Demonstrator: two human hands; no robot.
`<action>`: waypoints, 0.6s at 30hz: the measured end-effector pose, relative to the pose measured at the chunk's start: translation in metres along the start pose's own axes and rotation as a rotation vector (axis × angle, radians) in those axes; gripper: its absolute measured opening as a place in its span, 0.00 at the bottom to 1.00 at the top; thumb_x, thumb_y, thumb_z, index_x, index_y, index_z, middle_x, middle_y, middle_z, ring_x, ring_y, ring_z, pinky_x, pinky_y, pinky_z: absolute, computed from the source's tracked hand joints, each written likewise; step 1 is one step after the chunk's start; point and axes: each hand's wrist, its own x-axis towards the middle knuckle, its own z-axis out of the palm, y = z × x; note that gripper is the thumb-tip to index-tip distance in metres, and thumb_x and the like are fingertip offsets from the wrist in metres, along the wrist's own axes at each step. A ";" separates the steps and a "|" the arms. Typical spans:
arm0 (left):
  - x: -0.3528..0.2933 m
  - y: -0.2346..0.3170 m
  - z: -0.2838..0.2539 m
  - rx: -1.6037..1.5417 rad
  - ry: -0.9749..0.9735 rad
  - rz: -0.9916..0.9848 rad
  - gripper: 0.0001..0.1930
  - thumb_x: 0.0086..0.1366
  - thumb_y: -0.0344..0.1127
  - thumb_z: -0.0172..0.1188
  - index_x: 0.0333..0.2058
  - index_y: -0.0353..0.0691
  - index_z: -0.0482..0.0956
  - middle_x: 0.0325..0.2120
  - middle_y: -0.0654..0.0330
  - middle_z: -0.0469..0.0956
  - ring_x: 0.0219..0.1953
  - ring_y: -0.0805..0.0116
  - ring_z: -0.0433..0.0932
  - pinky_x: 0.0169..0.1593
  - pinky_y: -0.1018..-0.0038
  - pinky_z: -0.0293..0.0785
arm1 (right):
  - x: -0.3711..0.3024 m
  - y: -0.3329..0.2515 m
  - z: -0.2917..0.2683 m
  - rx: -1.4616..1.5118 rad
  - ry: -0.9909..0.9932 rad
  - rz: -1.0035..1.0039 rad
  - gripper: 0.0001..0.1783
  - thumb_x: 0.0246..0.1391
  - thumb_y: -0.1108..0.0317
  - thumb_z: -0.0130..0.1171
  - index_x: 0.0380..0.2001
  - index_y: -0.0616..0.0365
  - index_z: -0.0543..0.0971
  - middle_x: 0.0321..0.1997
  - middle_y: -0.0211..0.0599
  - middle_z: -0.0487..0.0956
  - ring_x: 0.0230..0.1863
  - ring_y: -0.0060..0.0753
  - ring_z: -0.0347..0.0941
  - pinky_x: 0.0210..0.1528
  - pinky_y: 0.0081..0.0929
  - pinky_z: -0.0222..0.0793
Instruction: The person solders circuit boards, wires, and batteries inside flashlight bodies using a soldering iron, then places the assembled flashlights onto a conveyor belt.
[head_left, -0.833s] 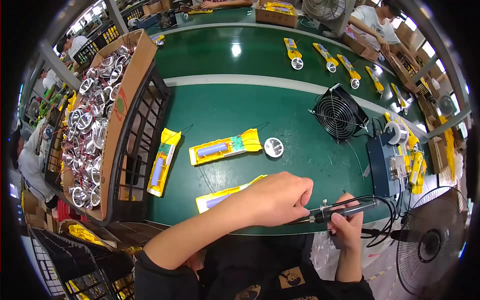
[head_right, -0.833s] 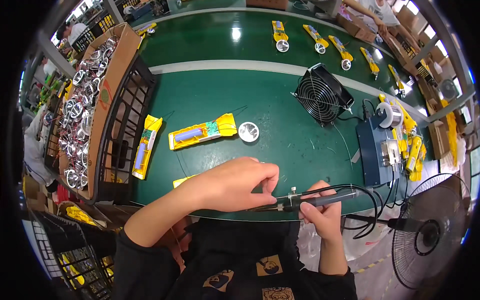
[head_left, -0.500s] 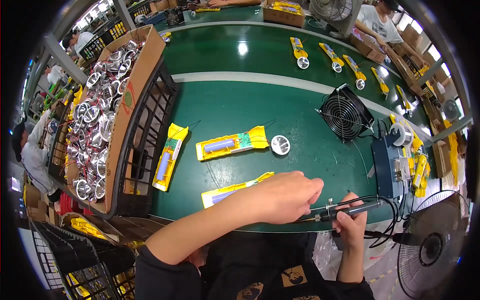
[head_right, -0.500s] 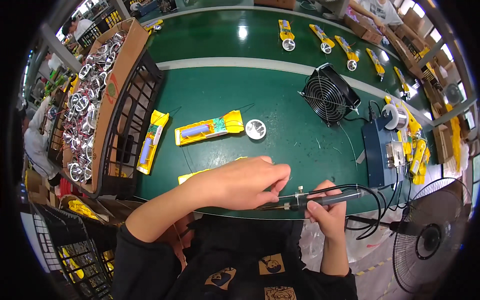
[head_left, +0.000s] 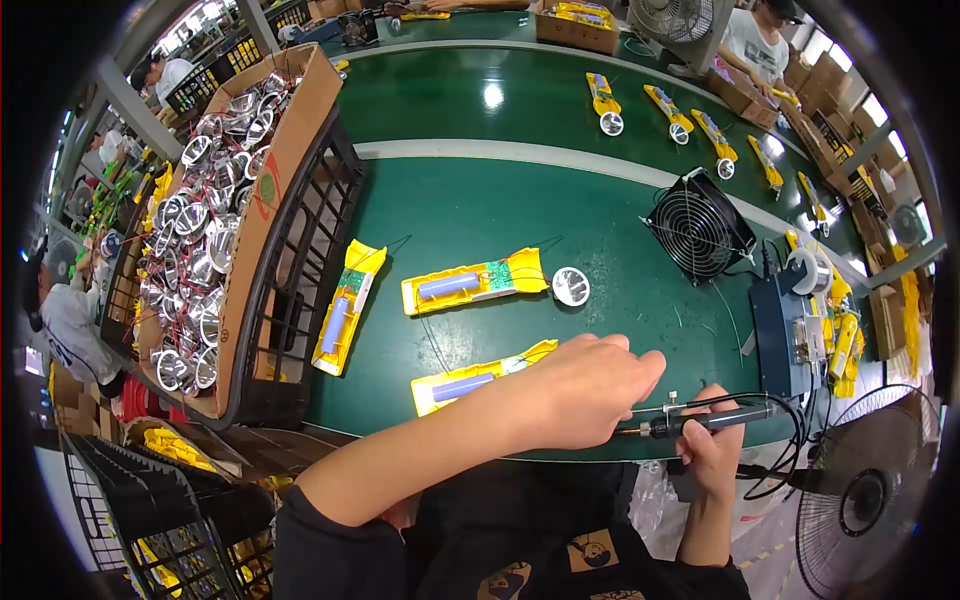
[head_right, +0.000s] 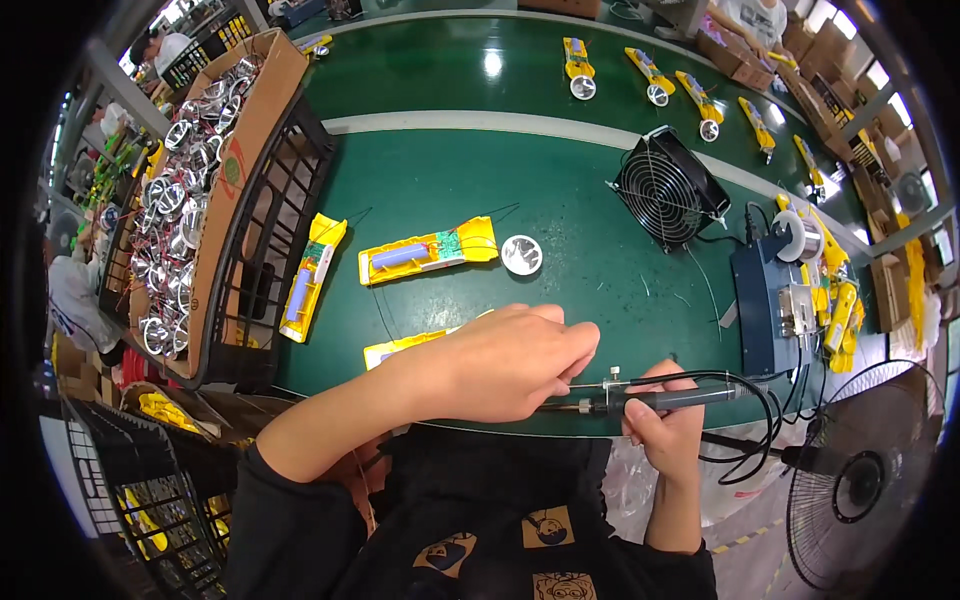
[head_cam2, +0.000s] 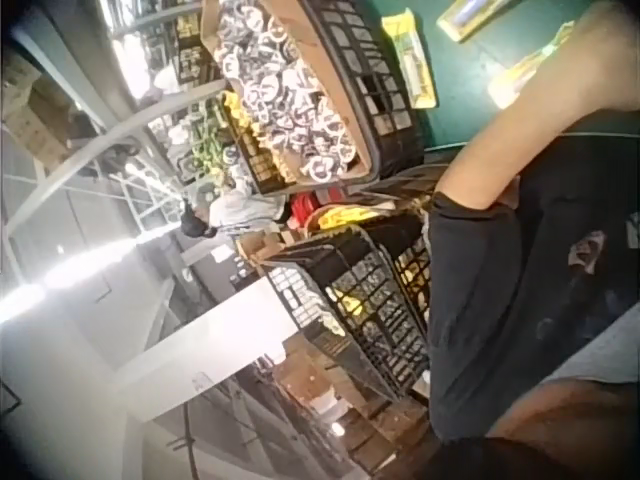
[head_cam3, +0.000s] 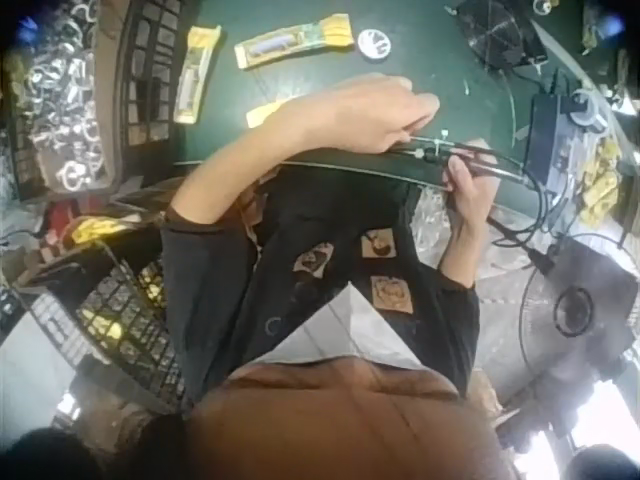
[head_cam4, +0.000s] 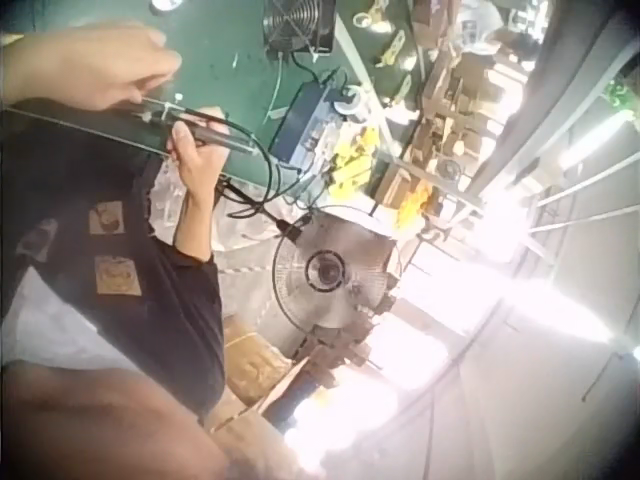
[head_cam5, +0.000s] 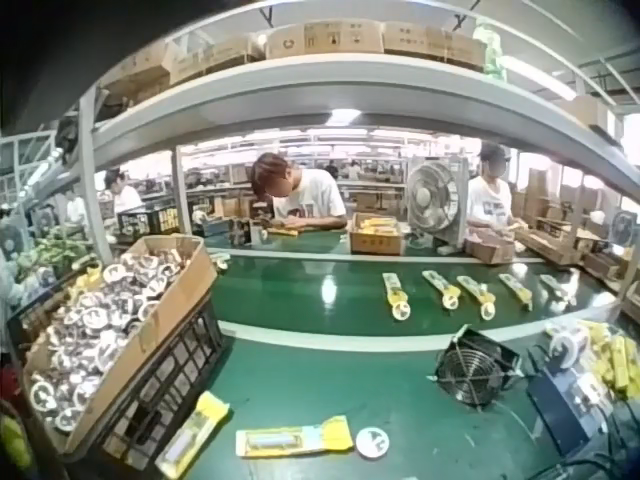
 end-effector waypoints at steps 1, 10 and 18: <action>0.000 0.000 0.000 0.005 0.002 -0.011 0.08 0.51 0.29 0.54 0.25 0.39 0.63 0.20 0.58 0.69 0.29 0.58 0.67 0.32 0.65 0.62 | 0.000 -0.001 -0.001 -0.028 -0.002 0.016 0.07 0.42 0.76 0.52 0.24 0.63 0.64 0.14 0.31 0.67 0.10 0.15 0.59 0.11 0.12 0.53; 0.003 -0.001 0.001 -0.061 0.030 0.018 0.08 0.51 0.29 0.55 0.24 0.39 0.63 0.19 0.59 0.68 0.29 0.59 0.68 0.32 0.66 0.62 | -0.002 -0.002 -0.006 -0.065 -0.032 0.040 0.07 0.43 0.77 0.51 0.27 0.63 0.64 0.16 0.34 0.68 0.11 0.17 0.61 0.12 0.12 0.57; 0.005 -0.001 0.002 -0.053 -0.009 -0.030 0.07 0.51 0.28 0.55 0.24 0.38 0.63 0.19 0.57 0.69 0.30 0.58 0.68 0.32 0.65 0.62 | -0.001 0.003 -0.009 -0.013 -0.023 0.045 0.07 0.43 0.76 0.50 0.27 0.63 0.65 0.15 0.36 0.70 0.11 0.16 0.61 0.12 0.11 0.56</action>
